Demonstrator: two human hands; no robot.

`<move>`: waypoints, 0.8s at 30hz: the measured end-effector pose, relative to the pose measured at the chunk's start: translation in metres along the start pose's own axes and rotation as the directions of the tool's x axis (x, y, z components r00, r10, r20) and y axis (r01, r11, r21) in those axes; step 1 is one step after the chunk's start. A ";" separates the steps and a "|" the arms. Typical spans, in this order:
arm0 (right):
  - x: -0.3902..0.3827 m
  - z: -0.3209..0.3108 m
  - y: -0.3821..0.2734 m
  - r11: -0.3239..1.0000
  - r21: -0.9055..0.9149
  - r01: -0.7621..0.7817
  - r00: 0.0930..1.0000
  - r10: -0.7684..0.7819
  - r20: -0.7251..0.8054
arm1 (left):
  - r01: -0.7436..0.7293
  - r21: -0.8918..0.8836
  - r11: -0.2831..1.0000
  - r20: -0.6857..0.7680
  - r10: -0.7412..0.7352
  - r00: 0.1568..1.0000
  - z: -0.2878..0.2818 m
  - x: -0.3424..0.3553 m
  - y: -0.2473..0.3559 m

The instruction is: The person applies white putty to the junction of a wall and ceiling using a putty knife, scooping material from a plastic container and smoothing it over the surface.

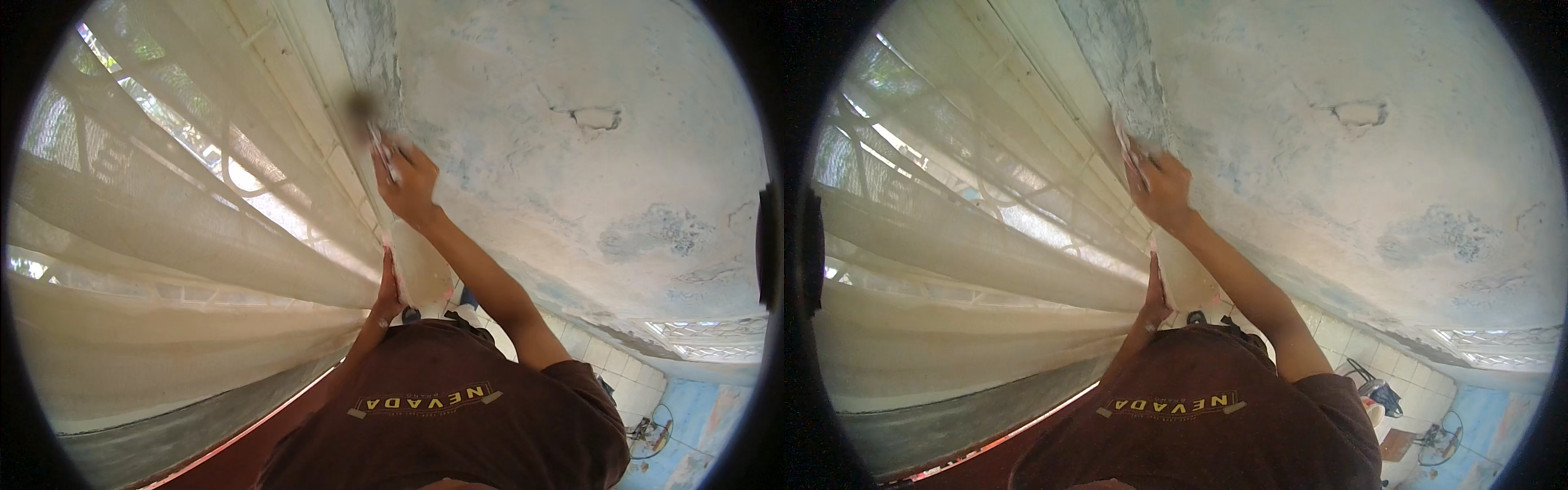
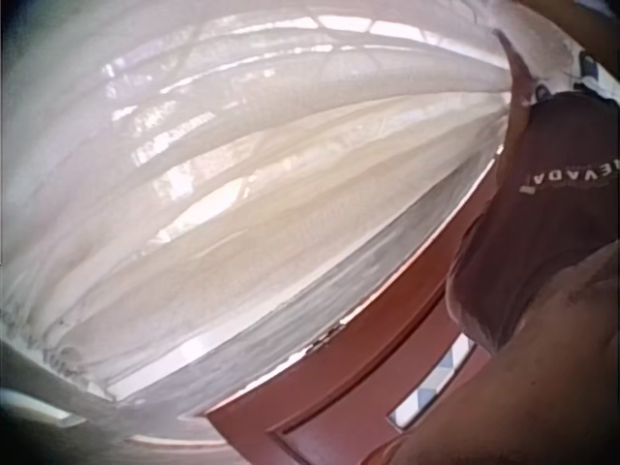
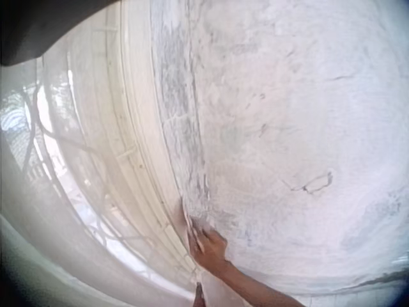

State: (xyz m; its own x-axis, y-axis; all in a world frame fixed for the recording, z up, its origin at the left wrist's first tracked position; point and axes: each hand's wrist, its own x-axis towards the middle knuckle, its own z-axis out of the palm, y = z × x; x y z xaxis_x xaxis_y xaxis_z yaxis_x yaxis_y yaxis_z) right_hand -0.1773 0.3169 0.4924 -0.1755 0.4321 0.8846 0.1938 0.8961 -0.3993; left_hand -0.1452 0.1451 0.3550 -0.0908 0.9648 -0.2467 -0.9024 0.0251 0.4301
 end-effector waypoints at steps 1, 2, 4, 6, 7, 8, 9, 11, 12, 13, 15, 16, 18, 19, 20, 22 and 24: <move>0.000 -0.011 -0.005 0.991 0.134 0.028 0.999 -0.026 -0.020 | -0.029 0.047 0.999 -0.046 0.031 0.998 0.005 -0.002 0.003; 0.004 -0.019 -0.005 0.962 0.267 0.058 0.998 -0.048 -0.041 | -0.038 0.048 0.998 -0.046 0.040 0.998 0.001 -0.001 0.005; 0.028 -0.024 0.019 0.969 0.242 -0.049 0.991 0.078 -0.110 | -0.009 -0.005 1.000 0.040 0.009 0.999 -0.007 0.002 0.003; 0.049 -0.020 0.047 0.963 0.211 -0.170 0.961 0.209 -0.180 | 0.010 -0.014 1.000 0.058 -0.010 0.998 -0.007 0.003 0.001; 0.060 -0.016 0.057 0.973 0.163 -0.165 0.966 0.193 -0.172 | 0.021 -0.015 1.000 0.081 -0.019 0.997 -0.006 0.004 0.001; 0.069 -0.011 0.065 0.981 0.114 -0.160 0.970 0.177 -0.164 | 0.020 -0.014 1.000 0.082 -0.019 0.996 -0.006 0.004 0.000; 0.076 -0.005 0.068 0.981 0.112 -0.158 0.971 0.175 -0.165 | 0.015 -0.024 1.000 0.077 -0.013 0.997 -0.005 0.004 -0.002; 0.084 0.004 0.070 0.983 0.152 -0.102 0.977 0.128 -0.172 | 0.013 -0.035 0.999 0.078 -0.010 0.997 -0.005 0.007 -0.005; 0.085 0.004 0.070 0.982 0.156 -0.103 0.977 0.129 -0.171 | 0.016 -0.041 0.999 0.079 -0.013 0.997 -0.005 0.006 -0.005; 0.086 0.000 0.073 0.987 0.077 -0.138 0.977 0.148 -0.151 | 0.020 -0.048 0.999 0.081 -0.016 0.997 -0.005 0.005 -0.006; 0.086 -0.009 0.078 0.985 -0.003 -0.170 0.977 0.168 -0.132 | 0.025 -0.056 0.998 0.102 -0.019 0.995 -0.005 0.004 -0.004; 0.082 -0.016 0.081 0.989 -0.023 -0.148 0.969 0.141 -0.205 | 0.031 -0.066 0.997 0.124 -0.023 0.992 -0.005 0.004 -0.004; 0.073 -0.034 0.089 0.994 -0.023 -0.108 0.941 0.095 -0.324 | 0.019 -0.042 0.999 0.107 -0.014 0.994 -0.005 0.004 -0.003; 0.065 -0.044 0.088 0.994 -0.020 -0.105 0.943 0.094 -0.320 | 0.001 -0.019 1.000 0.086 0.001 0.996 -0.006 0.003 -0.003; 0.054 -0.055 0.084 0.988 -0.028 -0.150 0.927 0.131 -0.352 | -0.006 -0.023 1.000 0.084 0.008 0.996 -0.008 0.001 -0.002; 0.045 -0.066 0.075 0.981 -0.037 -0.188 0.907 0.159 -0.390 | -0.005 -0.014 1.000 0.058 0.006 0.998 -0.007 0.001 -0.001; 0.041 -0.064 0.063 0.991 -0.055 -0.119 0.916 0.089 -0.390 | -0.019 -0.013 1.000 0.071 0.020 0.997 -0.011 0.000 0.000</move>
State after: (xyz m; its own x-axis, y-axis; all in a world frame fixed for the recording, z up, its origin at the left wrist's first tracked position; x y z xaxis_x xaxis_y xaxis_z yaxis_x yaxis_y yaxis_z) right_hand -0.1107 0.3850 0.5189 0.2328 0.4358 0.8694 0.2660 0.8314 -0.4879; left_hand -0.1497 0.1426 0.3448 -0.0784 0.9812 -0.1762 -0.9061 0.0036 0.4229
